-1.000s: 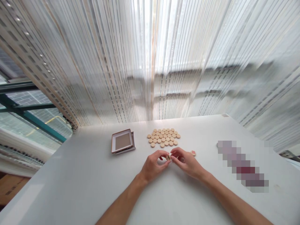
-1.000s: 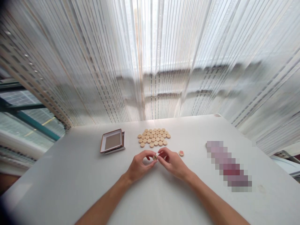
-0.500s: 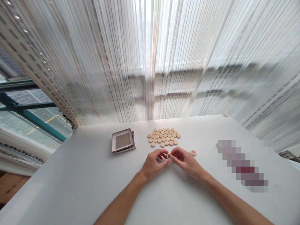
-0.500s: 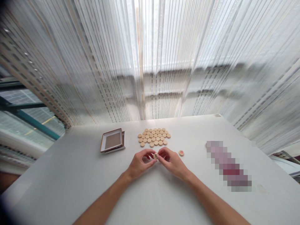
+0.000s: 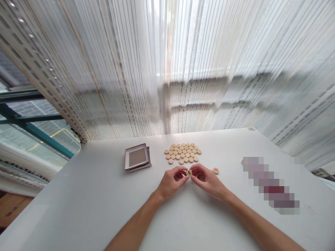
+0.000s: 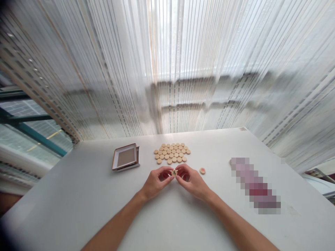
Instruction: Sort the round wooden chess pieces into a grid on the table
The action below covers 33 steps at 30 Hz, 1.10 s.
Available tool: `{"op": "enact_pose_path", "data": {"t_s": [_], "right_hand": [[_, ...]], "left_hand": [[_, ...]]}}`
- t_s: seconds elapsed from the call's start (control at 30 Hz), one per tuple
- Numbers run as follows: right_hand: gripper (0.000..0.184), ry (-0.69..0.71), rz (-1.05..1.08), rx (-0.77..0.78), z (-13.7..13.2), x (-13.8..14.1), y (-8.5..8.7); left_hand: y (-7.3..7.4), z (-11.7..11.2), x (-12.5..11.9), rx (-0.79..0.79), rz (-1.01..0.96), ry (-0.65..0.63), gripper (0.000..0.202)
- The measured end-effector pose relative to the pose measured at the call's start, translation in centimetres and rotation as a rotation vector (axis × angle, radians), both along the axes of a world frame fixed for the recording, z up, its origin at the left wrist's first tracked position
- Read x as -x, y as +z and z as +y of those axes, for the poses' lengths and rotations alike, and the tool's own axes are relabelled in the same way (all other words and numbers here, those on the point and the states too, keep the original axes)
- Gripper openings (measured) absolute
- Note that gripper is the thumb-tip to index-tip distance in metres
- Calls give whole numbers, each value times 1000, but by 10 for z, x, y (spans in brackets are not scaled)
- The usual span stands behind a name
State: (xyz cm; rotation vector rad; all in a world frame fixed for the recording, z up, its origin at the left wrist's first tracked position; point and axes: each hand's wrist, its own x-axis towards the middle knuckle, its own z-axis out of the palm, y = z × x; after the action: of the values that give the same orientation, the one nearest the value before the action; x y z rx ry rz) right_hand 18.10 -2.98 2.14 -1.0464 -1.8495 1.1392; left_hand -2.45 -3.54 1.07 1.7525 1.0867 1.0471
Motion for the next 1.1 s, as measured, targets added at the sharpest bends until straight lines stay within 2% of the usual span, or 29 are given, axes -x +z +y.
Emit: {"op": "enact_pose_path", "data": {"t_s": [1.1], "right_hand": [[23, 4, 13, -6, -2, 0, 1]], "left_hand": [[1, 0, 2, 37, -17, -44, 30]]}}
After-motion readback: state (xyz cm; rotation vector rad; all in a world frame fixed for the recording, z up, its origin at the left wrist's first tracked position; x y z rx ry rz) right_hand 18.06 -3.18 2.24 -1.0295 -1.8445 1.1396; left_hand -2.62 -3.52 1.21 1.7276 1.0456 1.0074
